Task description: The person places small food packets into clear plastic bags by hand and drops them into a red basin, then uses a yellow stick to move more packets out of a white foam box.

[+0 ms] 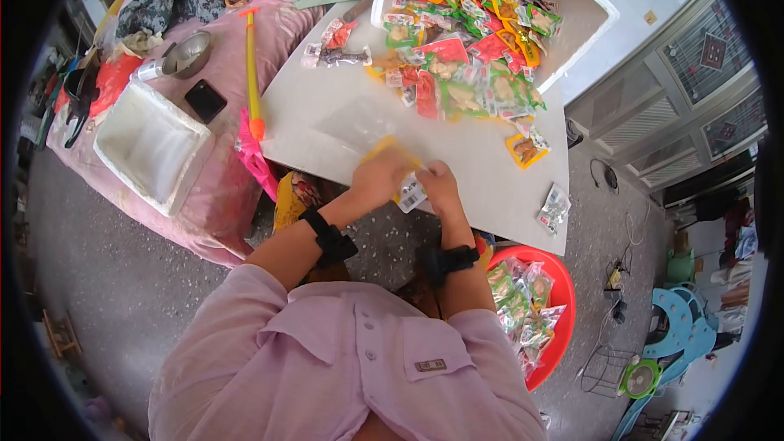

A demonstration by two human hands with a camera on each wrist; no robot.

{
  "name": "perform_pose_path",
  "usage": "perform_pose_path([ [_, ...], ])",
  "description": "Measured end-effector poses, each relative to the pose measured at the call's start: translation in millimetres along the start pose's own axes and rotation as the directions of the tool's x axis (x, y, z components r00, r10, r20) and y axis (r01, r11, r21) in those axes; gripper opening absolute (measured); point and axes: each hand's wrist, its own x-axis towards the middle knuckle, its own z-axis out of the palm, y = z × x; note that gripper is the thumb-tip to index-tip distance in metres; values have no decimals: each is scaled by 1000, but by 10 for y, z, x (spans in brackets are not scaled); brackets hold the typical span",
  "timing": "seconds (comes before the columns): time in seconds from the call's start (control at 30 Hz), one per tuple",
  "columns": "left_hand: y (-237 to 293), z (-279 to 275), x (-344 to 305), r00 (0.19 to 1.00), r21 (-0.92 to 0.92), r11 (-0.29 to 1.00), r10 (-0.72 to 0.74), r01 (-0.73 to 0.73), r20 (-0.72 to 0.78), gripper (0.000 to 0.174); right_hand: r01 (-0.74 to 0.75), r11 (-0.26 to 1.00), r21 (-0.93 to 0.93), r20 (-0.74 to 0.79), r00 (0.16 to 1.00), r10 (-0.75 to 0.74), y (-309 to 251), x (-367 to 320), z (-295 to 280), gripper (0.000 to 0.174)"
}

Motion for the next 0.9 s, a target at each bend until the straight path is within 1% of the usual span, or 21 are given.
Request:
perform_pose_path([
  [0.1,24,-30,-2,995,30,998,-59,57,74,10,150,955,-257,72,988,-136,175,-7,-117,25],
  [0.2,-15,23,-26,993,93,994,-64,54,104,12,-82,972,-219,133,985,113,-89,-271,-175,25],
  [0.3,-16,63,-46,992,168,986,0,-21,124,13,-125,955,-268,187,966,179,-104,-303,-249,23],
  [0.4,-31,82,-55,987,183,975,106,-126,118,16,-22,975,-221,140,989,54,-52,-279,-227,20],
  [0.5,-34,111,-75,973,215,951,231,-223,-13,15,30,988,-149,79,997,-19,-95,-236,-132,20],
  [0.6,12,106,-62,993,211,970,119,-119,13,9,80,997,-8,-98,992,-80,-57,-160,29,24],
  [0.63,3,125,-63,996,213,974,77,-84,40,8,21,995,99,-103,995,-10,-60,-172,70,26],
  [0.7,-23,167,-66,996,219,976,-6,-14,94,7,-93,947,307,-92,988,127,-88,-197,120,30],
  [0.8,-29,154,-100,989,178,983,14,-40,149,6,-100,951,293,-43,992,118,-47,-191,119,34],
  [0.9,-1,135,-110,989,152,985,67,-87,132,6,-79,893,443,-118,982,146,-129,-190,202,27],
])
